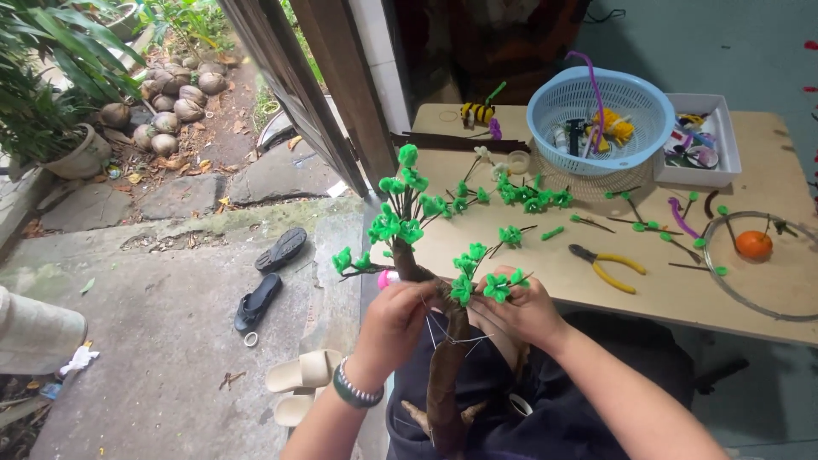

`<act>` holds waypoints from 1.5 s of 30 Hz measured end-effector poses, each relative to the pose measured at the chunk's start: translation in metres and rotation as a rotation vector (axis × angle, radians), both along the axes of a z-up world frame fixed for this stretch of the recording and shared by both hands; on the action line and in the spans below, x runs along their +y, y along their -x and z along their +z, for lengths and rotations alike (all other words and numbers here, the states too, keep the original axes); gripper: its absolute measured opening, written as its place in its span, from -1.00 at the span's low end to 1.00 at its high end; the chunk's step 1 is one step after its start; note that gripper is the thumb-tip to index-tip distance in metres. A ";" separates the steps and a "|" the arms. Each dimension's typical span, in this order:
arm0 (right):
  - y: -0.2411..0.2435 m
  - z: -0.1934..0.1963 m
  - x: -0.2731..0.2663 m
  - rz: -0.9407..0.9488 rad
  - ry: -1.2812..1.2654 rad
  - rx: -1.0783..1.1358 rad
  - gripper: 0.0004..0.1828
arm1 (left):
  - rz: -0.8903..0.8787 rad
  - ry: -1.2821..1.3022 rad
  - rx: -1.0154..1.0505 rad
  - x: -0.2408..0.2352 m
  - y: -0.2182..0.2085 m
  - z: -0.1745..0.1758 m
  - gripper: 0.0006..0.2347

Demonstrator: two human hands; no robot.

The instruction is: Assembling an artificial tree by wiring green leaf clusters onto a brown branch structure.

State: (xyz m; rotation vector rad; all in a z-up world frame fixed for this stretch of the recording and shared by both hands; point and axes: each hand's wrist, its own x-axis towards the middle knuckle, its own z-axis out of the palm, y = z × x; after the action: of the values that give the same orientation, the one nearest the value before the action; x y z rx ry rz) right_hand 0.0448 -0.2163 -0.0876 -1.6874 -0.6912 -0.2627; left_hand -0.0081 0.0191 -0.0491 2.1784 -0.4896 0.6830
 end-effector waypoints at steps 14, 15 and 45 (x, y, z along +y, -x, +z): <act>0.014 -0.010 0.008 -0.062 -0.181 0.526 -0.95 | 0.010 -0.550 -0.258 -0.055 -0.011 0.067 -0.86; 0.015 -0.001 0.009 -0.119 -0.112 0.475 -0.93 | 0.038 -0.604 -0.179 -0.056 -0.019 0.064 -0.77; 0.053 0.069 0.022 -0.257 -0.158 0.499 -0.84 | -0.067 -0.593 0.336 -0.066 -0.042 0.092 -0.91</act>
State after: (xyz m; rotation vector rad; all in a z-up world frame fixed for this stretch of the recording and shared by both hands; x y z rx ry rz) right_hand -0.0084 -0.1942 -0.0186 -1.6001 -0.0805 -0.0648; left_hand 0.0341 -0.0464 0.0424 2.7424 -0.6377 0.1230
